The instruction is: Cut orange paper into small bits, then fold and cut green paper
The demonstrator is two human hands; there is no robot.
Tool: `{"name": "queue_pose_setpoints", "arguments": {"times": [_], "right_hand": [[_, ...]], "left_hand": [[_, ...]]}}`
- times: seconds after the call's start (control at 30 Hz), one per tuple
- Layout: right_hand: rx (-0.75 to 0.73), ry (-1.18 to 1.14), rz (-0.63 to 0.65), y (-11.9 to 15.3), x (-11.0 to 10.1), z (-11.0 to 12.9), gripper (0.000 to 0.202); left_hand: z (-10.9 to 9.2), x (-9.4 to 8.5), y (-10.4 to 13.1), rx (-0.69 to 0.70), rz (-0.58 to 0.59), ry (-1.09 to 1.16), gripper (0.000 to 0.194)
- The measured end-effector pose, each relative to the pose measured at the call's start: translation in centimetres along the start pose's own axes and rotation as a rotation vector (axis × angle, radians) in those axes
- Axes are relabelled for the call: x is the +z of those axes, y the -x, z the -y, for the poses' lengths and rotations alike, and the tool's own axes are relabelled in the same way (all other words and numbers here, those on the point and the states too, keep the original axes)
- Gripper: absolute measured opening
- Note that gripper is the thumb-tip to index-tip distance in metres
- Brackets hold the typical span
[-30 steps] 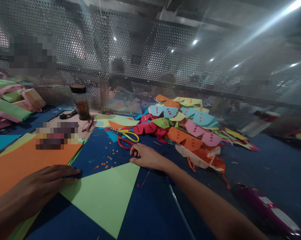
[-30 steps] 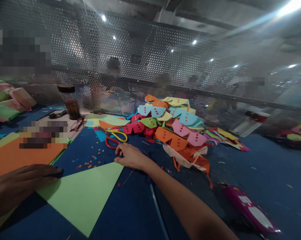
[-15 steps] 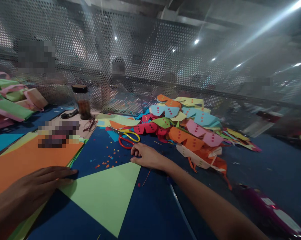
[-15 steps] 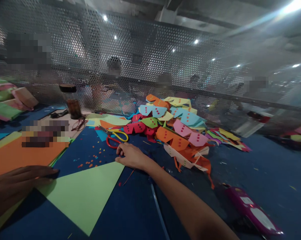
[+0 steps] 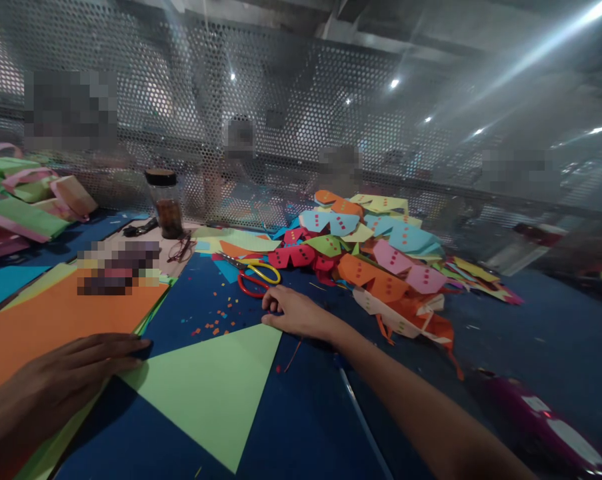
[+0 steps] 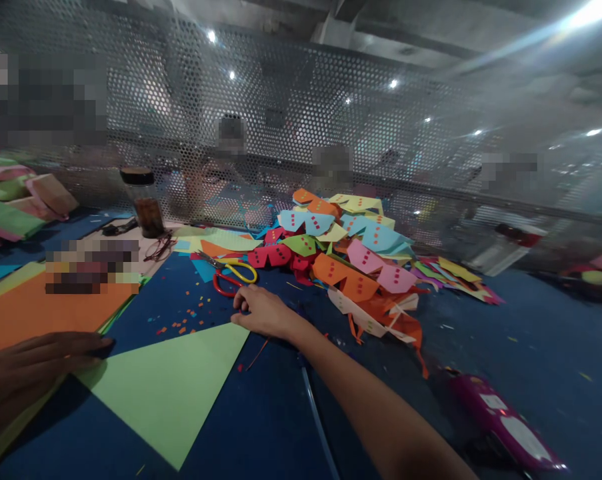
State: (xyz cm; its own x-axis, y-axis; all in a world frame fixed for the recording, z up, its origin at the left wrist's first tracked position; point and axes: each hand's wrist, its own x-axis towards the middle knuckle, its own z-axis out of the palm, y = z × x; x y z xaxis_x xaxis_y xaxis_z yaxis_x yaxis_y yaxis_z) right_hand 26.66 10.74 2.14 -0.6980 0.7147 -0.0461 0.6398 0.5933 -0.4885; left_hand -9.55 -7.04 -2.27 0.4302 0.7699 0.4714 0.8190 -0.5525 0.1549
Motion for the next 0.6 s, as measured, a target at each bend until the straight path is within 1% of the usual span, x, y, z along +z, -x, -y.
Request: {"name": "queue_pose_setpoints", "arguments": {"times": [0.23,0.37,0.5,0.6], "right_hand": [[-0.004,0.008,0.008,0.0,-0.2,0.2,0.02],[-0.006,0.015,0.026,0.1,-0.6,0.4,0.01],[-0.003,0.028,0.051,0.1,-1.0,0.6,0.013],[-0.005,0.037,0.077,0.3,-1.2,0.7,0.013]], "left_hand": [[0.7,0.7,0.8,-0.013,0.016,0.013,0.041],[0.3,0.7,0.8,-0.033,0.0,-0.005,0.039],[-0.3,0.7,0.7,-0.05,-0.007,-0.047,0.04],[-0.6,0.8,0.4,-0.039,-0.023,-0.038,0.04]]}}
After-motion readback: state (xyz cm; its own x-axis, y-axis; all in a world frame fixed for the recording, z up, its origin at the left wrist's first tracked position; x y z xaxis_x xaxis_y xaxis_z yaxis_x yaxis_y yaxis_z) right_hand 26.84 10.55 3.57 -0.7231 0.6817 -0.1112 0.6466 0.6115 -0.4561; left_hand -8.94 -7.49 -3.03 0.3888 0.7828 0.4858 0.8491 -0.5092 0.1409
